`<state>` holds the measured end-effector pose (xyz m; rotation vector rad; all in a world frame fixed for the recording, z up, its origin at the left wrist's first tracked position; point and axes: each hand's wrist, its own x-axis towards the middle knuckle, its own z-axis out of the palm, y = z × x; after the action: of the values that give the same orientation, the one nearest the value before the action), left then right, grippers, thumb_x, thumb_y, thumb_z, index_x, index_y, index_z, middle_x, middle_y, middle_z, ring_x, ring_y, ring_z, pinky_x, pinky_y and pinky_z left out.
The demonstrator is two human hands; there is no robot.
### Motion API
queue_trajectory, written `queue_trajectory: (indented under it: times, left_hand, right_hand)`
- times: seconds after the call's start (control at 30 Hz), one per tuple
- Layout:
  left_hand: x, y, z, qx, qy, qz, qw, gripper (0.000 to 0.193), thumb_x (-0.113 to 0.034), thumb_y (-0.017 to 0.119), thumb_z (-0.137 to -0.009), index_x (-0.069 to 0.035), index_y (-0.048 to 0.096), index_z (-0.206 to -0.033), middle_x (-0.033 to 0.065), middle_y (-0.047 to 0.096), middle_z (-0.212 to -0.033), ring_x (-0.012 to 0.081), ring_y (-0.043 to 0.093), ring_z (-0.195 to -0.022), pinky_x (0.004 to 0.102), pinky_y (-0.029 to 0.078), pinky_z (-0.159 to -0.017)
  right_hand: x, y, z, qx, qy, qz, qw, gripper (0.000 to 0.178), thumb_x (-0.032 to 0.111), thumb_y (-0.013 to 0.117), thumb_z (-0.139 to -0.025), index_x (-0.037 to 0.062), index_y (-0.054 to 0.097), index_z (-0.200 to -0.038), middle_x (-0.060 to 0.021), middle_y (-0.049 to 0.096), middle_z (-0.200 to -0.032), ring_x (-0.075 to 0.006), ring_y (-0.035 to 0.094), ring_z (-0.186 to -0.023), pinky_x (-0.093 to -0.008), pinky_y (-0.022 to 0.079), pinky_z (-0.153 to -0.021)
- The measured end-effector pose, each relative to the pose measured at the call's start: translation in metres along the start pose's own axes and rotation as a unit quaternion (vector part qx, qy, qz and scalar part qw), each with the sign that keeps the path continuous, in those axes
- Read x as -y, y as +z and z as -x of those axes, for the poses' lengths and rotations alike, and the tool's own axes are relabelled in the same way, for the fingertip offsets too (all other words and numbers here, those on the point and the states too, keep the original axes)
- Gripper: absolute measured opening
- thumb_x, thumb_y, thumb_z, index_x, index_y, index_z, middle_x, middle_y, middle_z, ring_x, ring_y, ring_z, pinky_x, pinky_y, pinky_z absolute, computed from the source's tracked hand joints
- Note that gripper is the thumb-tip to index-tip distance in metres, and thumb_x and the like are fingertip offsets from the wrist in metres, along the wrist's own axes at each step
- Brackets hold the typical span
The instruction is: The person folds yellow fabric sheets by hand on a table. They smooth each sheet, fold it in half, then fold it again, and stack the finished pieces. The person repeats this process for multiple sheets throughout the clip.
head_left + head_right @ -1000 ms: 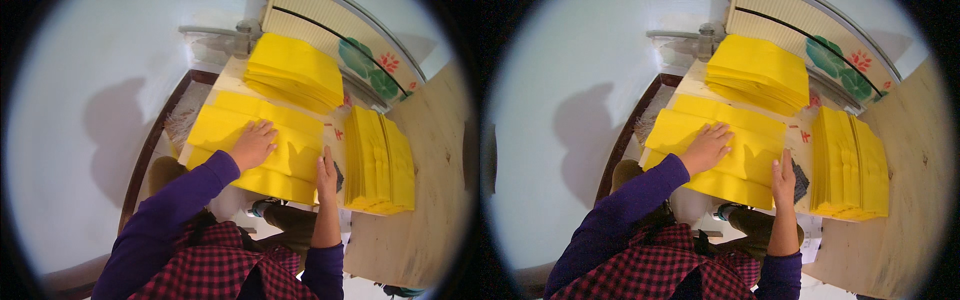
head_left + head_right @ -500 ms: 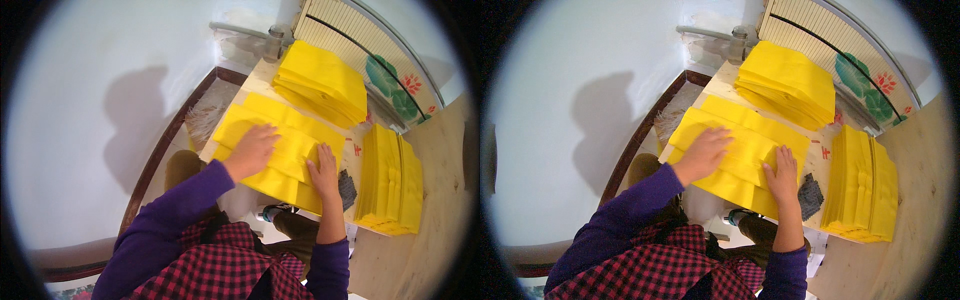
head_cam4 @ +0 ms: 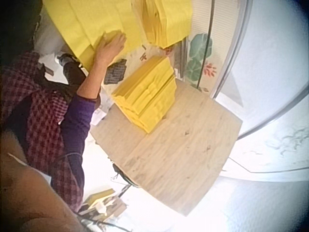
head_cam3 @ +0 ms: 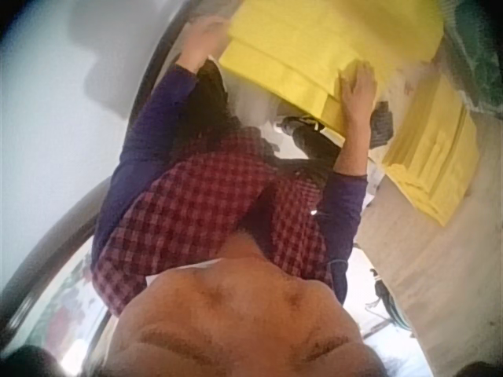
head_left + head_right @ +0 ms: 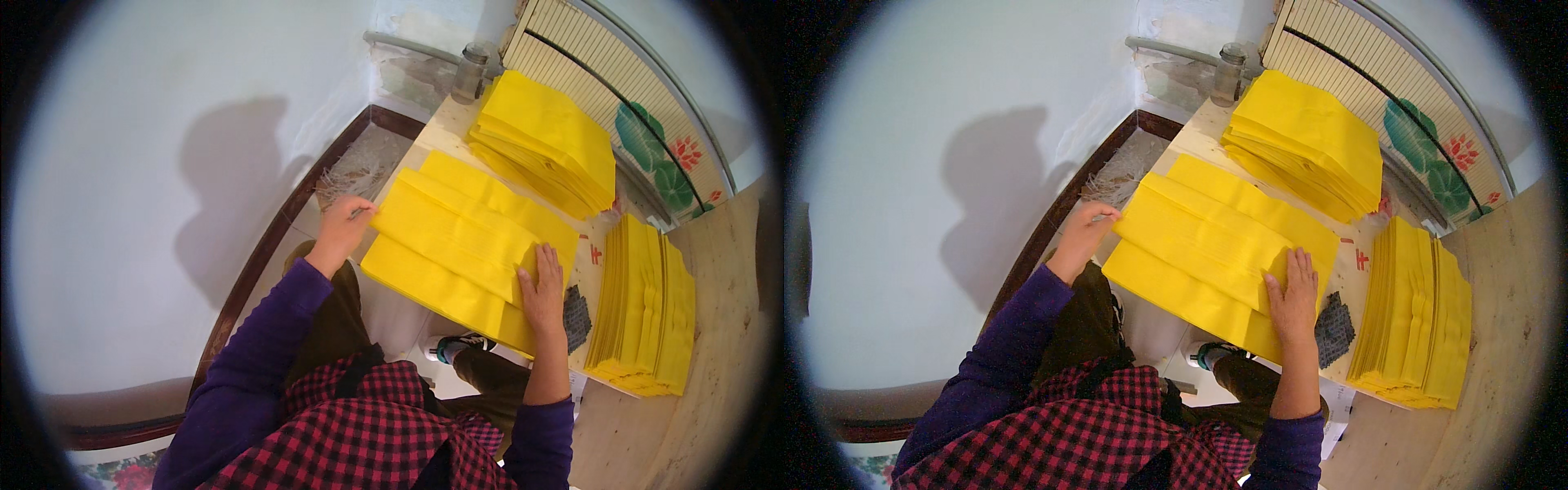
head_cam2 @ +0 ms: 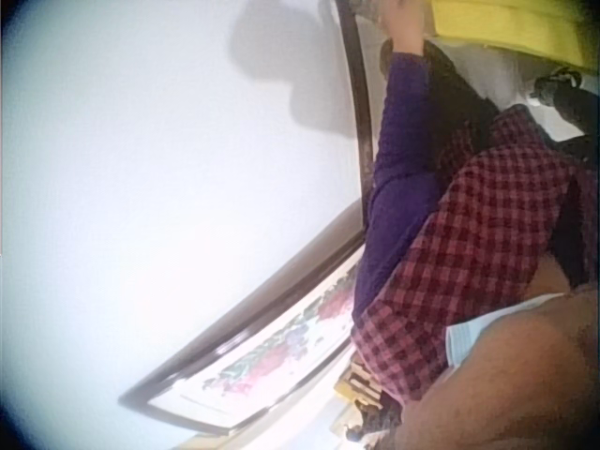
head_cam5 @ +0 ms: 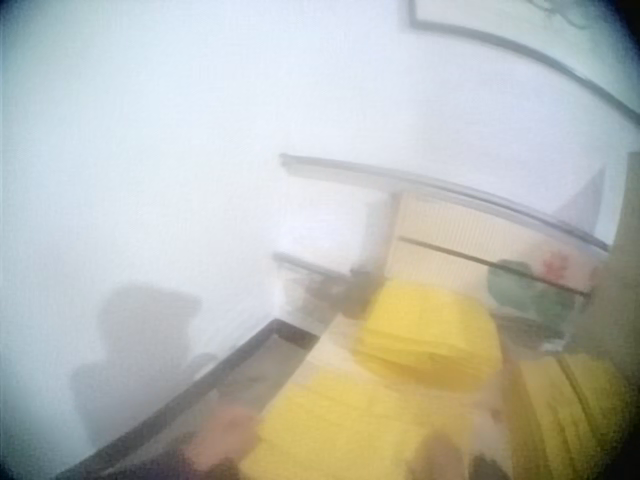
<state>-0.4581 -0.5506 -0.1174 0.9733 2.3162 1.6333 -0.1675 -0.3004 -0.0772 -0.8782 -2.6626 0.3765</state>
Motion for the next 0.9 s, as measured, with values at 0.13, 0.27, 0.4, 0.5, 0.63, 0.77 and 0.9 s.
queue_trajectory:
  times: [0.13,0.27,0.4,0.5,0.63,0.77,0.9]
  left_hand:
    - [0.003,0.005,-0.006,0.001,-0.018,0.009,1.000,0.015,-0.013,0.062,-0.089,0.000,0.067,-0.094,0.0089,0.064,-0.099,0.0186,0.059,-0.096,0.0300,0.044,-0.086]
    - [-0.007,0.008,-0.006,-0.012,-0.036,0.002,0.999,0.023,-0.020,0.065,-0.086,0.002,0.067,-0.089,0.0151,0.065,-0.092,0.0268,0.062,-0.091,0.0354,0.046,-0.080]
    - [-0.020,0.010,-0.009,-0.001,-0.075,-0.001,0.997,0.031,-0.025,0.066,-0.086,0.005,0.067,-0.083,0.0199,0.066,-0.087,0.0321,0.064,-0.086,0.0384,0.047,-0.077]
    - [-0.024,0.014,-0.011,-0.003,-0.081,-0.006,0.997,0.034,-0.028,0.067,-0.085,0.006,0.066,-0.081,0.0204,0.066,-0.085,0.0308,0.064,-0.083,0.0383,0.047,-0.074]
    - [-0.015,0.018,-0.018,0.040,-0.128,0.009,0.991,0.033,-0.027,0.071,-0.081,0.005,0.065,-0.082,0.0187,0.066,-0.083,0.0276,0.064,-0.079,0.0367,0.048,-0.072]
    - [-0.003,0.024,-0.021,0.029,-0.122,0.038,0.991,0.028,-0.021,0.073,-0.080,0.005,0.064,-0.085,0.0150,0.066,-0.082,0.0237,0.063,-0.077,0.0345,0.048,-0.071]
    - [-0.002,0.027,-0.022,0.018,-0.147,0.103,0.984,0.021,-0.015,0.071,-0.082,0.005,0.063,-0.086,0.0088,0.065,-0.080,0.0161,0.060,-0.074,0.0304,0.047,-0.067]
  right_hand:
    - [-0.001,0.001,0.001,-0.003,-0.001,0.001,1.000,0.059,0.032,0.058,-0.095,-0.0001,0.042,-0.141,-0.0214,0.036,-0.150,-0.0375,0.028,-0.142,-0.0500,0.020,-0.116]
    - [-0.003,0.002,0.002,-0.007,-0.003,0.000,1.000,0.058,0.032,0.058,-0.094,0.0002,0.042,-0.140,-0.0212,0.036,-0.150,-0.0376,0.029,-0.142,-0.0501,0.020,-0.116]
    - [-0.004,0.004,0.002,-0.012,0.000,-0.001,1.000,0.057,0.031,0.059,-0.094,0.0007,0.043,-0.140,-0.0210,0.037,-0.150,-0.0377,0.029,-0.141,-0.0504,0.021,-0.116]
    - [-0.004,0.005,0.003,-0.016,0.000,-0.002,1.000,0.057,0.030,0.059,-0.093,0.0006,0.044,-0.139,-0.0210,0.037,-0.149,-0.0379,0.030,-0.141,-0.0505,0.021,-0.115]
    - [-0.004,0.004,0.003,-0.017,-0.003,-0.012,1.000,0.057,0.030,0.059,-0.093,0.0004,0.044,-0.139,-0.0212,0.038,-0.149,-0.0381,0.031,-0.141,-0.0504,0.021,-0.115]
    - [-0.002,0.003,0.002,-0.013,0.001,-0.006,1.000,0.058,0.031,0.059,-0.094,0.0003,0.043,-0.140,-0.0214,0.038,-0.149,-0.0385,0.030,-0.141,-0.0503,0.021,-0.115]
    - [-0.001,0.003,0.002,-0.016,0.001,0.001,1.000,0.059,0.032,0.058,-0.094,-0.0002,0.042,-0.141,-0.0215,0.037,-0.149,-0.0387,0.030,-0.141,-0.0502,0.021,-0.116]
